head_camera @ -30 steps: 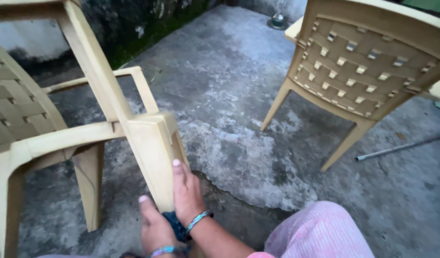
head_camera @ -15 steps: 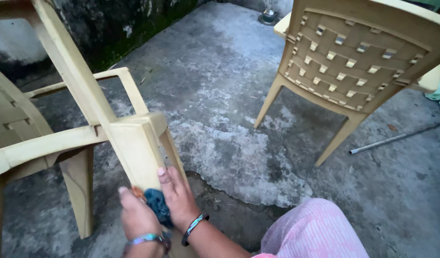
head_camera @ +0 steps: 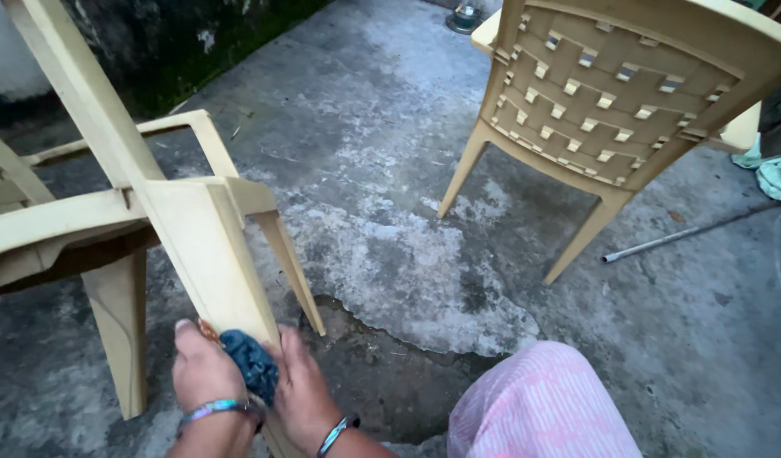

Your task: The person wipes down the back and seat of several plastic chairs using a cloth, then turns the chairs over to clean the legs and underside.

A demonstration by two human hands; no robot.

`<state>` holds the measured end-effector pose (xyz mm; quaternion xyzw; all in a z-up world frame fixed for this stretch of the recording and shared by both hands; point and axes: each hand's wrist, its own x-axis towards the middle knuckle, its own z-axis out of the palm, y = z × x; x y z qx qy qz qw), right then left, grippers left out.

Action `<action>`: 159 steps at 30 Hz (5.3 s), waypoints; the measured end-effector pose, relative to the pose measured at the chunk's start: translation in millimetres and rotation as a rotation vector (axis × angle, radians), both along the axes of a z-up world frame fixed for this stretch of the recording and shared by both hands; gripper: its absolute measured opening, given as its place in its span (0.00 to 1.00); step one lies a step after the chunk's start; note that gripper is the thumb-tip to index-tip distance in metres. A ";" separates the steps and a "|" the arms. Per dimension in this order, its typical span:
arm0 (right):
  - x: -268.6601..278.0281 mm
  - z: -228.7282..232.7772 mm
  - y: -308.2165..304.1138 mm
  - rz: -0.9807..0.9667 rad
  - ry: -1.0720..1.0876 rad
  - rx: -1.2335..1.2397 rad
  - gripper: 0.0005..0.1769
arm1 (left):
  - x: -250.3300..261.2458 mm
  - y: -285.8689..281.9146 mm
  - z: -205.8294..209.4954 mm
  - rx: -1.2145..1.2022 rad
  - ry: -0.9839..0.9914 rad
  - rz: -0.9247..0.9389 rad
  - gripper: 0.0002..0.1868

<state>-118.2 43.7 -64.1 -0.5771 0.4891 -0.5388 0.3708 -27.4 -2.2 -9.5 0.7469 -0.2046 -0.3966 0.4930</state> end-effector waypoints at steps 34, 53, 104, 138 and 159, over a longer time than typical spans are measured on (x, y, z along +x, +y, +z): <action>-13.6 26.4 17.4 0.128 0.219 -0.054 0.37 | 12.8 7.2 -14.0 -0.232 -0.063 -0.344 0.30; -43.8 37.9 1.0 0.110 -0.440 0.294 0.22 | 37.5 -13.9 -31.2 -0.262 0.043 -0.498 0.28; -1.5 -0.3 -17.1 -0.399 -0.003 0.361 0.34 | -2.2 0.5 8.1 -0.322 0.078 -0.339 0.21; 3.7 108.4 -80.6 -0.295 0.220 -0.191 0.23 | 7.2 -11.4 -45.9 -0.464 0.190 -0.422 0.23; 7.5 149.2 -96.1 -0.294 0.460 -0.177 0.18 | 17.4 -30.3 -96.1 -0.525 0.348 -0.446 0.28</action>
